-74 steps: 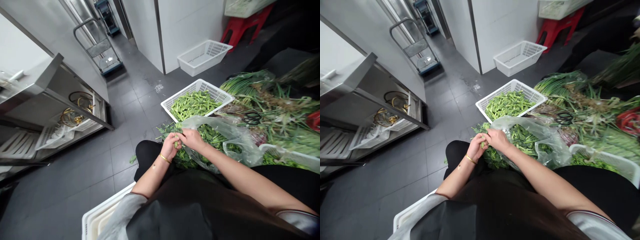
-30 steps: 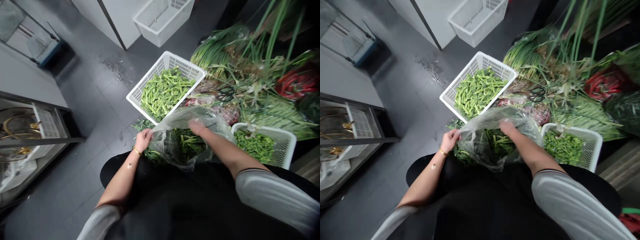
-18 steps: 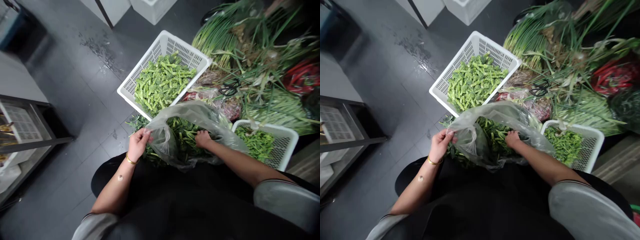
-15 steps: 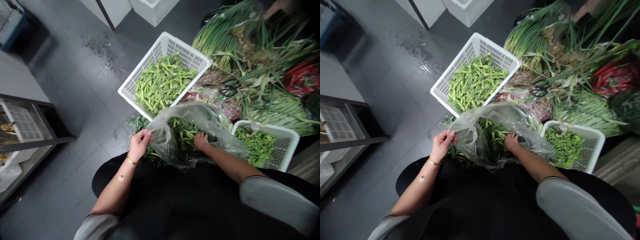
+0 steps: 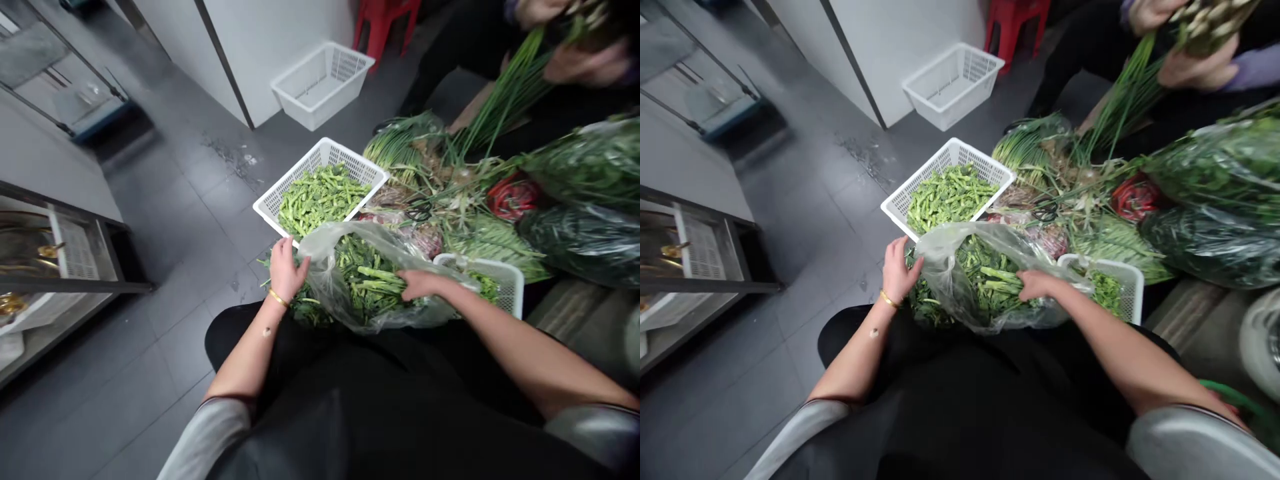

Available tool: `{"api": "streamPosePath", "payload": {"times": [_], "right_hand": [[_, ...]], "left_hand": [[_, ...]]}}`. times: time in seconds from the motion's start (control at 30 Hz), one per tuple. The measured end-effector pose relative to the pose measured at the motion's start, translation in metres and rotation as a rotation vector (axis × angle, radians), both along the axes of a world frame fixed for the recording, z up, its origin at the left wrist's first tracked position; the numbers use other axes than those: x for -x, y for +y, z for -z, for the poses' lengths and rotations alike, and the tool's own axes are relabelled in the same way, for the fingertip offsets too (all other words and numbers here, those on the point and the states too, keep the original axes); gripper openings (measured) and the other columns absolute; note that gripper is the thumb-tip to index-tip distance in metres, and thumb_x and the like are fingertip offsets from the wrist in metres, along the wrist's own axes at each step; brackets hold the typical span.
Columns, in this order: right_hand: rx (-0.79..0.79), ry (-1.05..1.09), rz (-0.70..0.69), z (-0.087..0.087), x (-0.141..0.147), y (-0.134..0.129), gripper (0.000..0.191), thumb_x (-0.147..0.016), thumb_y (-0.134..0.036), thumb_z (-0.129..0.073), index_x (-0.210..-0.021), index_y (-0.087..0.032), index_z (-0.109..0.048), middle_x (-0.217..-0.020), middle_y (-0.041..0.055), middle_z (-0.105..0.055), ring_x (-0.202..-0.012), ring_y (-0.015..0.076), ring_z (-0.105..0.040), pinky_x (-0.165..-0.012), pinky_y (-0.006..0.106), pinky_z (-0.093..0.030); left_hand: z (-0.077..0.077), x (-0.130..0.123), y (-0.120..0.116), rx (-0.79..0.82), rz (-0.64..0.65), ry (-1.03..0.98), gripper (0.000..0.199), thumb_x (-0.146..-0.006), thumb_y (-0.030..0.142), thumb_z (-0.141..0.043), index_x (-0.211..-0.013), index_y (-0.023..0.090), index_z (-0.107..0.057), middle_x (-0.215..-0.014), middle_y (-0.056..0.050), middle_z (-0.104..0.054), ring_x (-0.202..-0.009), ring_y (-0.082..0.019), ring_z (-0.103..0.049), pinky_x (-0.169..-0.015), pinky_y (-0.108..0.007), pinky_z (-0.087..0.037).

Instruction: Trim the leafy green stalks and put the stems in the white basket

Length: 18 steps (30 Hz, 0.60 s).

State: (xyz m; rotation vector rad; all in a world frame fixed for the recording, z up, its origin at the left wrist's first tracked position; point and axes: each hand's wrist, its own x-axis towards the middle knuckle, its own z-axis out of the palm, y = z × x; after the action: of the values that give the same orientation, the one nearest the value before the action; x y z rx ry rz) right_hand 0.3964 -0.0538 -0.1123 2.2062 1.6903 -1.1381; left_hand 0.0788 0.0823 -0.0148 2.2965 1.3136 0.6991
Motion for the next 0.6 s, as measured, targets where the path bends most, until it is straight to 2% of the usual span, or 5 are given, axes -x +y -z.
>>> {"api": "streamPosePath", "payload": {"times": [0.13,0.2,0.3,0.4,0.6], "right_hand": [[-0.006,0.172,-0.276,-0.088,0.023,0.002,0.066,-0.052,-0.026,-0.075,-0.116,-0.015,-0.065,-0.080,0.0063,-0.070,-0.065,0.0209,-0.063,-0.056,0.027,-0.047],[-0.039,0.306,-0.367,-0.124,0.047,0.008,0.066,-0.052,-0.031,-0.077,-0.116,-0.016,-0.065,-0.081,0.0048,-0.070,-0.062,0.0185,-0.062,-0.053,0.025,-0.047],[-0.082,0.546,-0.341,-0.163,0.071,0.023,0.071,-0.062,-0.044,-0.075,-0.125,-0.017,-0.059,-0.091,0.0079,-0.071,-0.056,0.0142,-0.061,-0.046,0.022,-0.046],[-0.242,0.826,-0.061,-0.181,0.082,0.037,0.067,-0.076,-0.059,-0.058,-0.131,-0.021,-0.051,-0.100,0.0098,-0.070,-0.058,0.0135,-0.064,-0.045,0.022,-0.048],[-0.987,0.884,0.522,-0.158,0.131,0.048,0.043,-0.078,-0.051,-0.058,-0.106,-0.019,-0.062,-0.090,0.0058,-0.067,-0.062,0.0140,-0.060,-0.051,0.025,-0.046]], "left_hand": [[-0.036,-0.030,-0.067,-0.171,0.625,0.110,0.088,-0.072,0.048,-0.066,-0.145,0.015,-0.028,-0.144,-0.019,-0.038,-0.138,-0.033,-0.027,-0.112,-0.050,-0.018],[-0.034,-0.042,-0.087,-0.057,0.739,0.210,0.089,-0.069,0.039,-0.070,-0.145,0.018,-0.029,-0.140,-0.018,-0.045,-0.135,-0.035,-0.033,-0.111,-0.053,-0.017],[-0.021,-0.030,-0.083,0.234,0.460,0.211,0.071,-0.066,0.023,-0.069,-0.133,0.016,-0.048,-0.121,-0.018,-0.060,-0.117,-0.035,-0.052,-0.102,-0.049,-0.034],[-0.017,0.009,-0.070,0.667,0.213,-0.205,0.044,-0.066,0.028,-0.071,-0.106,0.013,-0.062,-0.098,-0.013,-0.067,-0.091,-0.027,-0.064,-0.084,-0.040,-0.047],[-0.024,0.066,-0.086,1.318,0.011,-1.039,0.044,-0.061,0.036,-0.078,-0.092,0.008,-0.063,-0.070,-0.007,-0.065,-0.060,-0.017,-0.063,-0.061,-0.030,-0.051]]}}
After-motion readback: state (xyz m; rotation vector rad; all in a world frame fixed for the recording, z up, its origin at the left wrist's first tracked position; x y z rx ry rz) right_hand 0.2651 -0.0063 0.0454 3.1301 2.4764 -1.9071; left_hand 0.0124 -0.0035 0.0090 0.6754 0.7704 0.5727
